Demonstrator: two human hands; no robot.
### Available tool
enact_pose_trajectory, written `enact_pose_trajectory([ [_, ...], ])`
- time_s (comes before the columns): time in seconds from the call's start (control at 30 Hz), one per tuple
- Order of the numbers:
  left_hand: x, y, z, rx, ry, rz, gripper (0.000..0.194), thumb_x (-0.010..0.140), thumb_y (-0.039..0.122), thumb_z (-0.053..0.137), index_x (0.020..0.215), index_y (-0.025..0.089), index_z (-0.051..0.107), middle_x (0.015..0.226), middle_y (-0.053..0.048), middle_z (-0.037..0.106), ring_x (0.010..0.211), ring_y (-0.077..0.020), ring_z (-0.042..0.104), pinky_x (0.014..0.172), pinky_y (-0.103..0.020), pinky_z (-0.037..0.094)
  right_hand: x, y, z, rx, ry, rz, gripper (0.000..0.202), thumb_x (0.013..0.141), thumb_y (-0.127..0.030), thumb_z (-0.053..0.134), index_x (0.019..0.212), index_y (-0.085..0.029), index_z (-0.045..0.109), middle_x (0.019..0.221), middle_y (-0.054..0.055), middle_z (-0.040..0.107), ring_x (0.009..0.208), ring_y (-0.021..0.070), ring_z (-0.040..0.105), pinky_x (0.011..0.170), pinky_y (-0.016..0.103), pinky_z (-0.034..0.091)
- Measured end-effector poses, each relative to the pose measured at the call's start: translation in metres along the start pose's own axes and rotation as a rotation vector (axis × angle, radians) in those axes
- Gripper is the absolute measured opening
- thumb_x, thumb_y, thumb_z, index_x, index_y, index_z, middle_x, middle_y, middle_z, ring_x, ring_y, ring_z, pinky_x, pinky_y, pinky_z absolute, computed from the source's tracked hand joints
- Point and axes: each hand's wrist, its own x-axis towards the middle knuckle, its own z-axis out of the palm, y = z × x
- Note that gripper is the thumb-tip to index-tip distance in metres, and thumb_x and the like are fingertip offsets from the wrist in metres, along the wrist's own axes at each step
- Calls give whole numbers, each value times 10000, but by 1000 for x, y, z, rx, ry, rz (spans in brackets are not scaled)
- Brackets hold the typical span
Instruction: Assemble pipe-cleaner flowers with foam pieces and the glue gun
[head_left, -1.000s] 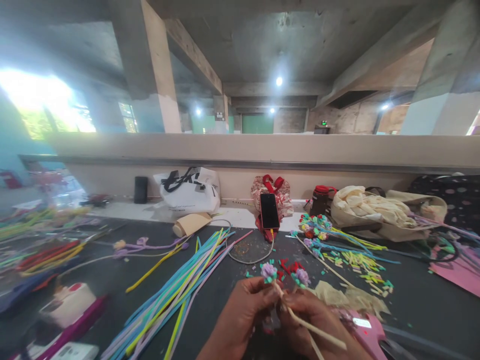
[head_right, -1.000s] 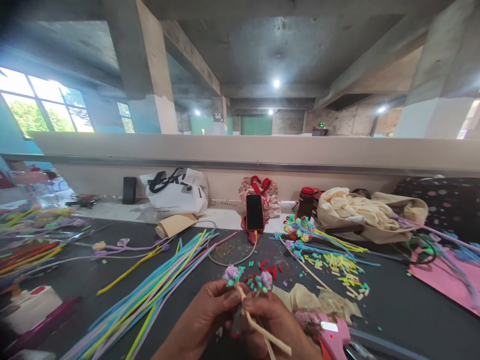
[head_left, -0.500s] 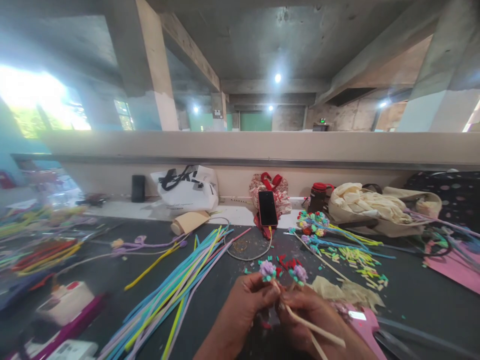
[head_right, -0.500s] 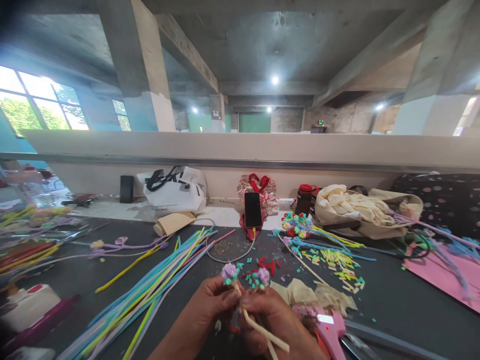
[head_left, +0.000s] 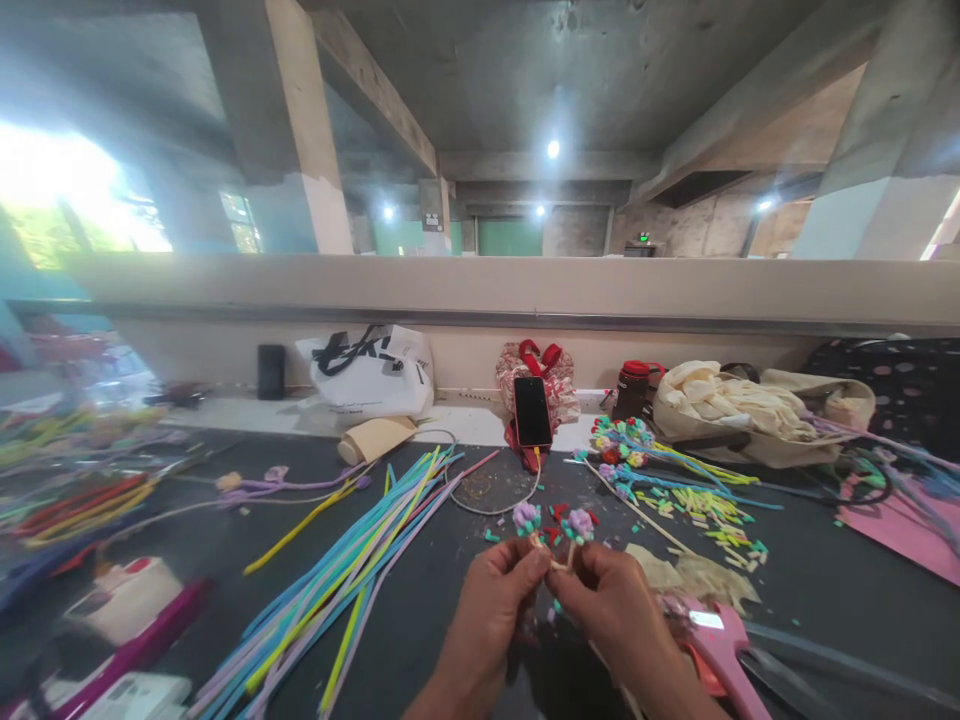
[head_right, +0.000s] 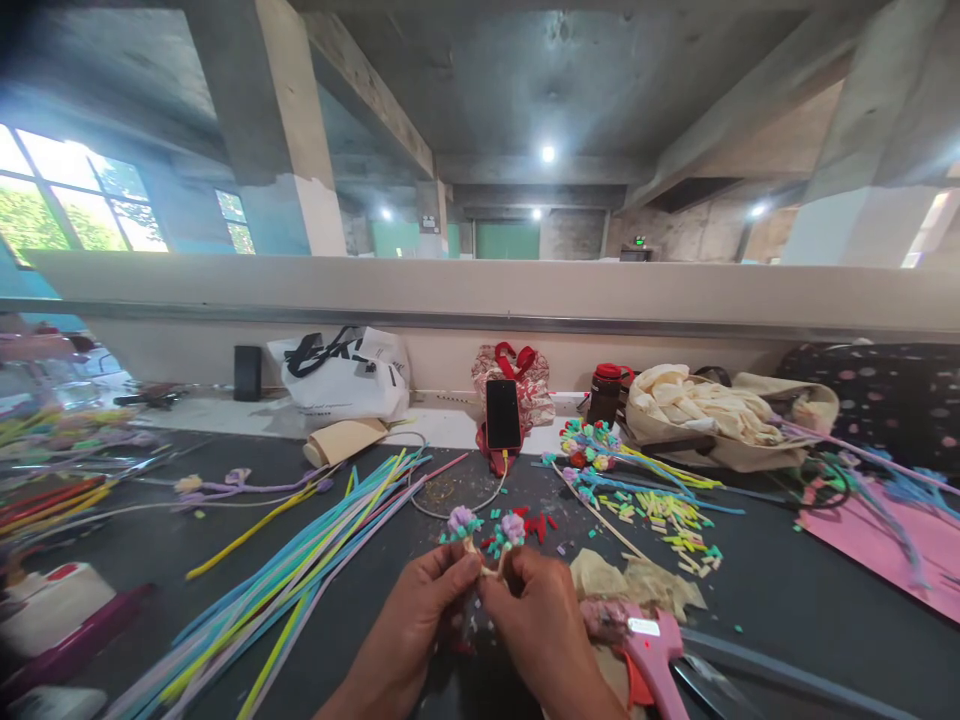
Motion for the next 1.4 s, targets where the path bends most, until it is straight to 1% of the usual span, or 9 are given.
enact_pose_trajectory([
  [0.13, -1, 1, 3, -16, 3, -42, 312, 616, 441, 595, 683, 148, 511, 420, 80, 363, 321, -37, 298, 318, -157, 255, -5, -6, -4, -268, 74, -83, 237, 644, -287, 528, 463, -157, 448, 426, -43, 396, 442, 83, 367, 435, 205, 219],
  [0.27, -4, 4, 1, -9, -50, -30, 300, 585, 403, 640, 695, 143, 540, 478, 63, 425, 343, -33, 336, 342, -161, 279, -7, -6, -3, -217, 46, -58, 206, 654, -290, 515, 504, -150, 525, 440, -30, 446, 454, 94, 398, 438, 204, 238],
  [0.5, -6, 12, -6, -150, -109, -32, 254, 592, 348, 658, 619, 131, 530, 456, 68, 381, 357, -24, 319, 352, -152, 254, 3, -11, -21, 327, -288, 38, 134, 613, -236, 532, 652, -135, 612, 570, -9, 532, 552, 112, 457, 505, 195, 333],
  [0.57, -6, 15, -6, -198, -134, -34, 255, 610, 349, 646, 597, 130, 515, 451, 69, 368, 357, -26, 318, 345, -152, 246, 5, -13, -28, 460, -324, 69, 148, 636, -228, 516, 675, -133, 623, 638, 9, 563, 594, 114, 483, 531, 192, 351],
  [0.73, -6, 15, -5, -228, -159, -41, 283, 607, 373, 641, 559, 135, 495, 425, 72, 360, 325, -31, 319, 329, -165, 257, 3, -10, -20, 688, -527, 264, 111, 620, -226, 584, 647, -120, 605, 530, 1, 539, 461, 86, 469, 465, 192, 358],
  [0.9, -6, 15, -7, -186, -201, -48, 262, 606, 356, 644, 620, 120, 532, 470, 42, 445, 341, -37, 368, 335, -165, 274, 3, -3, -12, 677, -494, 294, 143, 589, -214, 637, 541, -115, 545, 423, -41, 470, 356, 33, 372, 376, 149, 275],
  [1.1, -7, 17, -6, -214, -214, -35, 260, 600, 350, 641, 662, 124, 529, 492, 5, 520, 356, -87, 468, 356, -192, 336, 1, 2, -9, 682, -580, 377, 171, 640, -280, 600, 618, -115, 561, 505, -1, 552, 374, 53, 460, 369, 148, 313],
  [1.2, -7, 17, -7, -194, -197, -24, 283, 593, 373, 642, 663, 123, 533, 501, 2, 527, 359, -89, 467, 352, -194, 333, -1, 3, -5, 648, -589, 408, 195, 639, -313, 601, 630, -122, 558, 447, -25, 516, 308, 41, 410, 324, 141, 260],
  [1.4, -5, 15, -8, -61, -185, -70, 359, 572, 451, 631, 663, 109, 572, 485, 24, 487, 362, -58, 405, 347, -179, 312, 3, -8, -12, 467, -407, 200, 169, 600, -265, 610, 541, -114, 561, 422, -52, 446, 370, 35, 339, 380, 162, 248],
])
